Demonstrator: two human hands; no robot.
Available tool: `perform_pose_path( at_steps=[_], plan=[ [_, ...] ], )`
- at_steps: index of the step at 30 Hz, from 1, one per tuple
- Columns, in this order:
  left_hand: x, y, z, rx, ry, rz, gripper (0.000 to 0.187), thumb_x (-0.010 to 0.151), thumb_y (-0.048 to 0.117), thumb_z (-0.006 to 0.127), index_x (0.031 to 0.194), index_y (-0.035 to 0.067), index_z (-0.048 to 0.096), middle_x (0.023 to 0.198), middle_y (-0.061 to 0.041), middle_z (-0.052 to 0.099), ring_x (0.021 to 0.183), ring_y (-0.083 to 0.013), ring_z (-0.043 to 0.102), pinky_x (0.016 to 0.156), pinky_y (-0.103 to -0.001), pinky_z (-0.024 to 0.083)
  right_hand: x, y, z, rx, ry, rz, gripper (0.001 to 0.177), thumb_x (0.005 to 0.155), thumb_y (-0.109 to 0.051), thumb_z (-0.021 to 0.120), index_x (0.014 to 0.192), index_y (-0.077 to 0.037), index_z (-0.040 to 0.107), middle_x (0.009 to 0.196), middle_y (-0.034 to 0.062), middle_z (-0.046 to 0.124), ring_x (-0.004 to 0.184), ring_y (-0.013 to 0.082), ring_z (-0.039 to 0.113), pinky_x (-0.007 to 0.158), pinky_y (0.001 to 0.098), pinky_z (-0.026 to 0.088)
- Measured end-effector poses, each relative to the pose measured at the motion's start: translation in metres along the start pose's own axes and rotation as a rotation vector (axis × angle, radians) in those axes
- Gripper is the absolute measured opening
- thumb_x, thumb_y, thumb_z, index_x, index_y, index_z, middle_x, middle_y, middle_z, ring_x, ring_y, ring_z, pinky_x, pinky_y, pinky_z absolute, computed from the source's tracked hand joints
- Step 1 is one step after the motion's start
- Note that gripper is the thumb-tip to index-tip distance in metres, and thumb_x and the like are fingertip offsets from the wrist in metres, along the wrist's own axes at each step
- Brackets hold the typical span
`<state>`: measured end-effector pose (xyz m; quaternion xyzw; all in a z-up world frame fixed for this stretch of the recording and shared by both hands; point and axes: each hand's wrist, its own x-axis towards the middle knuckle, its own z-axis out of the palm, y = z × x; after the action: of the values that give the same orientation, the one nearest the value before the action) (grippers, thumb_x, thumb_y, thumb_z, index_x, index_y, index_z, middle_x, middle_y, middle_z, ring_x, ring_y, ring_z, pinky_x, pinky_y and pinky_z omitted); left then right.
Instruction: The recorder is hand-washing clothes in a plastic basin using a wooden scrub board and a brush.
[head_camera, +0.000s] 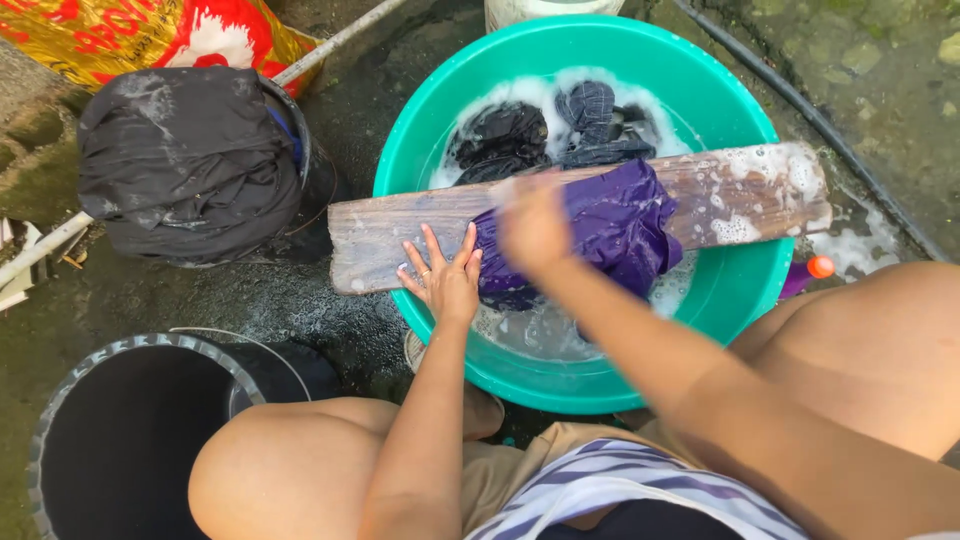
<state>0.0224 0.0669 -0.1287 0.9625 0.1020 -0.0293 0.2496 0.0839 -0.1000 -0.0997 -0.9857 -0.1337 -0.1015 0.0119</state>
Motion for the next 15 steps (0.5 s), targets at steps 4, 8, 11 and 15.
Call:
perform_pose_path(
  at_steps=[4, 8, 11, 15],
  plan=[
    [0.002, -0.021, 0.024, 0.135, 0.103, 0.124, 0.046, 0.101, 0.047, 0.058, 0.148, 0.046, 0.054, 0.178, -0.009, 0.014, 0.160, -0.0415, 0.005, 0.121, -0.064, -0.002, -0.014, -0.011, 0.019, 0.287, -0.086, -0.209, 0.035, 0.084, -0.024, 0.056, 0.113, -0.010, 0.069, 0.135, 0.0236, 0.061, 0.136, 0.0462, 0.047, 0.116, 0.0566, 0.029],
    [-0.001, -0.004, -0.002, 0.048, 0.027, 0.037, 0.050, 0.098, 0.056, 0.054, 0.147, 0.053, 0.047, 0.171, -0.011, 0.010, 0.157, -0.0410, 0.005, 0.121, -0.064, 0.000, -0.001, 0.143, 0.093, -0.014, 0.056, 0.220, 0.044, 0.091, -0.018, 0.049, 0.131, -0.003, 0.062, 0.127, 0.0213, 0.064, 0.117, 0.0346, 0.059, 0.100, 0.0453, 0.046],
    [-0.002, 0.001, -0.001, 0.070, 0.017, 0.036, 0.049, 0.098, 0.055, 0.054, 0.147, 0.054, 0.047, 0.171, -0.012, 0.010, 0.156, -0.0416, 0.004, 0.120, -0.064, -0.001, 0.002, 0.146, 0.130, 0.160, -0.007, 0.505, 0.035, 0.106, -0.007, 0.041, 0.133, 0.005, 0.061, 0.128, 0.0271, 0.062, 0.119, 0.0391, 0.058, 0.106, 0.0482, 0.044],
    [0.000, -0.006, 0.004, 0.113, 0.011, 0.010, 0.051, 0.097, 0.057, 0.053, 0.147, 0.054, 0.045, 0.171, -0.011, 0.011, 0.156, -0.0408, 0.006, 0.121, -0.064, 0.000, -0.027, -0.048, 0.041, 0.416, 0.109, -0.218, 0.060, 0.084, -0.027, 0.064, 0.131, 0.010, 0.061, 0.130, 0.0308, 0.060, 0.127, 0.0423, 0.052, 0.112, 0.0510, 0.032]
  ],
)
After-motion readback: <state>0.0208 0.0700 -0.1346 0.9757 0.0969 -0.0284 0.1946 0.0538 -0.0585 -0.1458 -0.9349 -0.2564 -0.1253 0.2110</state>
